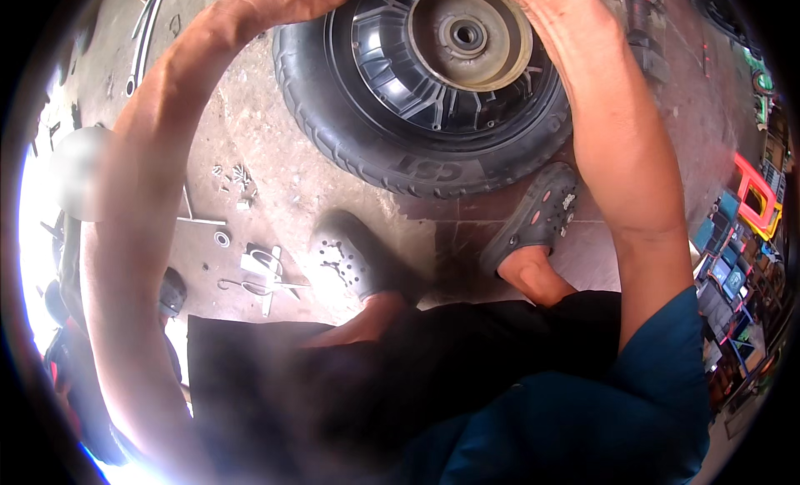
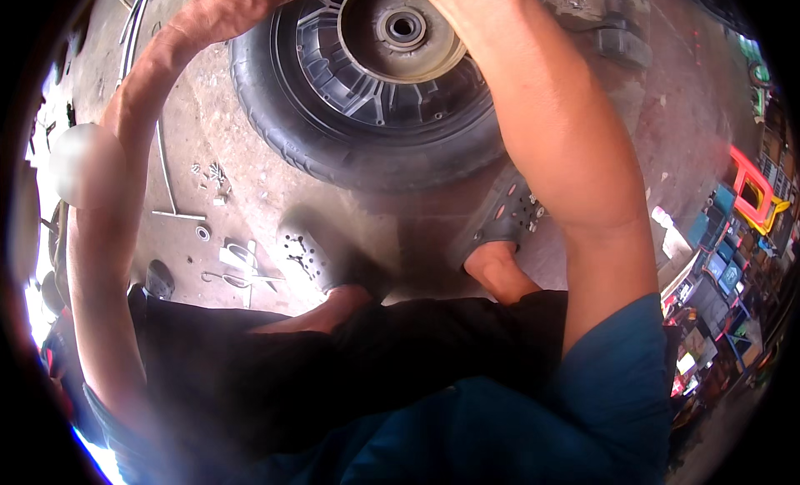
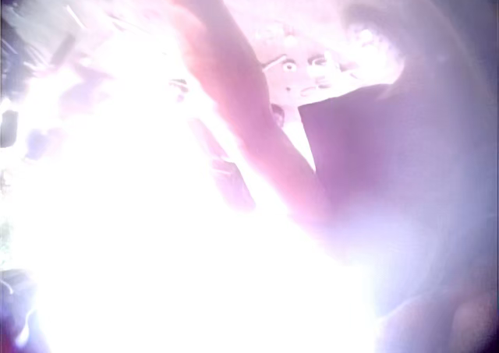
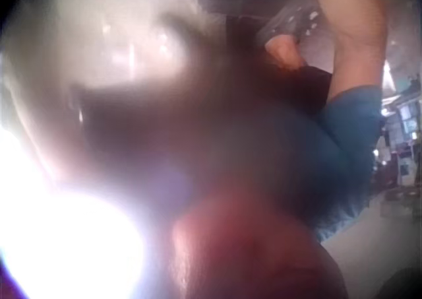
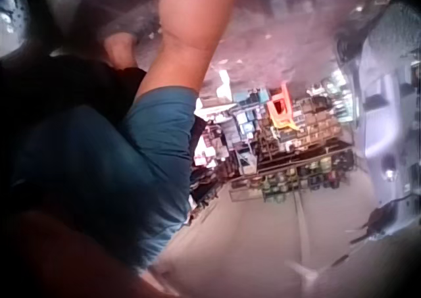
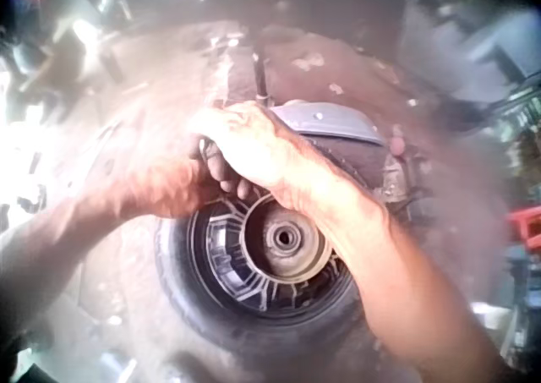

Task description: The person cleans and reassembles a motor wheel by wiping mechanical components with a cloth and inserting a long metal rod through the hub. The person then fits the motor assembly into the tire and secures internal components using a small tool.

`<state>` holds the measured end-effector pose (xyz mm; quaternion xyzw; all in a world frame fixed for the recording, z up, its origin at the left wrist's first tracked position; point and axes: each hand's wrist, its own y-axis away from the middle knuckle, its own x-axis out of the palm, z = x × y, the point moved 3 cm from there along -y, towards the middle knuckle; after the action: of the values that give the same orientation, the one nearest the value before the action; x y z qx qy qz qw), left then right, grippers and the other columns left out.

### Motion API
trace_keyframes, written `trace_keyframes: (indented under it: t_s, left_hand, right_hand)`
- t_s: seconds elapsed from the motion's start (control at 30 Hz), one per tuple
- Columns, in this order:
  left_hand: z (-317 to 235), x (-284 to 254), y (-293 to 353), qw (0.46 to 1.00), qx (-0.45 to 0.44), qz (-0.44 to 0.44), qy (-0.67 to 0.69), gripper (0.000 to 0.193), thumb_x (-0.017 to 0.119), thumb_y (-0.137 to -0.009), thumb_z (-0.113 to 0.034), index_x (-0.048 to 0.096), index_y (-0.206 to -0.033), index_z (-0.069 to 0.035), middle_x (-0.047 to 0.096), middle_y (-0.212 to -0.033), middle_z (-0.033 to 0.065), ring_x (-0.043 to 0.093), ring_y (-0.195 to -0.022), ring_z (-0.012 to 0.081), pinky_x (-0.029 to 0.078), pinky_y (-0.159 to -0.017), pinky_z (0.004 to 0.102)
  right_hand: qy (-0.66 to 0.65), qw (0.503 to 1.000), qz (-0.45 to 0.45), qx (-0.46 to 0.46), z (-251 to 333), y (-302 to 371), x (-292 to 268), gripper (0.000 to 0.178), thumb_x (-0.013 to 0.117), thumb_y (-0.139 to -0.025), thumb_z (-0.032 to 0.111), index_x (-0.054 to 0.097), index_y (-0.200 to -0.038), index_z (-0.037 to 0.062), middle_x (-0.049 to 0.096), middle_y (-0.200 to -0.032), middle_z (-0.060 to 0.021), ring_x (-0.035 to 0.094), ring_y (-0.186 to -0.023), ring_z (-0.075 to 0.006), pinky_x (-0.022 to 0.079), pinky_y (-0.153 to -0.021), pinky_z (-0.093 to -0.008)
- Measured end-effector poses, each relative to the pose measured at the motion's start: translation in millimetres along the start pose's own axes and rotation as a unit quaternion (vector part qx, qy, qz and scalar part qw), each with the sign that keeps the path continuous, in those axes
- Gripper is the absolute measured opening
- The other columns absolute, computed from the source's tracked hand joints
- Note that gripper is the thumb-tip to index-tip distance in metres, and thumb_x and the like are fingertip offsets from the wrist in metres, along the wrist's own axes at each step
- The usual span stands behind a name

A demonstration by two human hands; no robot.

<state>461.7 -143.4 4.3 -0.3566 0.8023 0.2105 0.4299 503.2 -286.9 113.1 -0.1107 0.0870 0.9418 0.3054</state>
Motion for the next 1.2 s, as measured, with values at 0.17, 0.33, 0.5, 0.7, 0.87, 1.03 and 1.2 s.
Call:
trace_keyframes:
  t_s: [0.17,0.33,0.5,0.7,0.87,1.03,1.2]
  left_hand:
    - [-9.0,-10.1,4.1,0.993,-0.109,0.032,0.025,0.025,0.048,-0.091,-0.004,0.053,-0.115,-0.004,0.057,-0.110,0.0111,0.055,-0.109,0.0221,0.045,-0.096,0.0330]
    - [-9.3,-4.3,2.0,0.749,0.148,0.011,-0.645,0.042,0.041,-0.095,-0.020,0.045,-0.135,-0.009,0.052,-0.126,0.0112,0.049,-0.121,0.0278,0.042,-0.102,0.0457]
    - [-11.5,-13.0,8.2,0.977,0.082,-0.039,-0.191,0.038,0.040,-0.096,-0.018,0.045,-0.132,-0.009,0.057,-0.121,0.0119,0.055,-0.113,0.0290,0.045,-0.096,0.0424]
    - [-15.2,10.3,-41.4,0.974,-0.079,0.078,-0.195,0.026,0.057,-0.085,-0.016,0.065,-0.107,-0.006,0.067,-0.102,0.0162,0.063,-0.098,0.0306,0.050,-0.087,0.0405]
    - [-22.5,1.3,-29.7,0.976,-0.205,-0.019,-0.072,0.025,0.056,-0.084,-0.025,0.068,-0.093,-0.005,0.068,-0.091,0.0148,0.066,-0.092,0.0308,0.052,-0.082,0.0397]
    - [-3.7,-1.5,-15.2,0.974,-0.204,0.049,-0.082,0.036,0.057,-0.081,-0.030,0.070,-0.109,-0.011,0.067,-0.114,0.0140,0.062,-0.110,0.0315,0.050,-0.092,0.0400]
    - [-22.6,-2.7,-42.0,0.988,-0.142,0.017,0.050,0.033,0.054,-0.086,-0.031,0.069,-0.107,-0.011,0.066,-0.114,0.0138,0.062,-0.108,0.0314,0.049,-0.093,0.0395]
  right_hand:
    - [-0.284,0.948,0.109,0.092,-30.7,1.1,4.6,0.020,0.057,-0.091,0.021,0.065,-0.092,0.0024,0.065,-0.075,-0.0063,0.062,-0.067,-0.0159,0.052,-0.057,-0.0282]
    - [-0.241,0.955,0.171,0.014,-36.9,-0.7,0.7,0.022,0.059,-0.093,0.014,0.062,-0.110,0.0006,0.065,-0.084,-0.0048,0.063,-0.078,-0.0133,0.054,-0.071,-0.0265]
    - [-0.226,0.961,0.158,0.010,-35.1,-1.7,13.4,0.026,0.064,-0.091,0.020,0.063,-0.108,0.0002,0.066,-0.085,-0.0030,0.062,-0.074,-0.0106,0.051,-0.069,-0.0219]
    - [0.058,0.989,-0.134,-0.034,-6.9,-0.8,21.1,0.026,0.067,-0.086,0.023,0.066,-0.076,-0.0012,0.060,-0.065,-0.0020,0.054,-0.059,-0.0089,0.042,-0.054,-0.0262]
    - [0.028,0.985,-0.132,0.110,-48.0,-1.8,-14.8,0.034,0.053,-0.095,0.037,0.067,-0.105,0.0089,0.051,-0.068,0.0033,0.045,-0.056,-0.0043,0.029,-0.045,-0.0216]
    - [-0.219,0.959,0.169,0.069,-8.4,-0.5,9.5,0.041,0.049,-0.096,0.033,0.059,-0.120,0.0002,0.056,-0.072,0.0002,0.055,-0.072,-0.0076,0.042,-0.060,-0.0203]
    - [-0.192,0.976,0.041,0.089,-41.2,22.9,-6.4,0.037,0.053,-0.095,0.034,0.060,-0.116,0.0035,0.056,-0.077,0.0030,0.055,-0.073,-0.0065,0.043,-0.068,-0.0181]
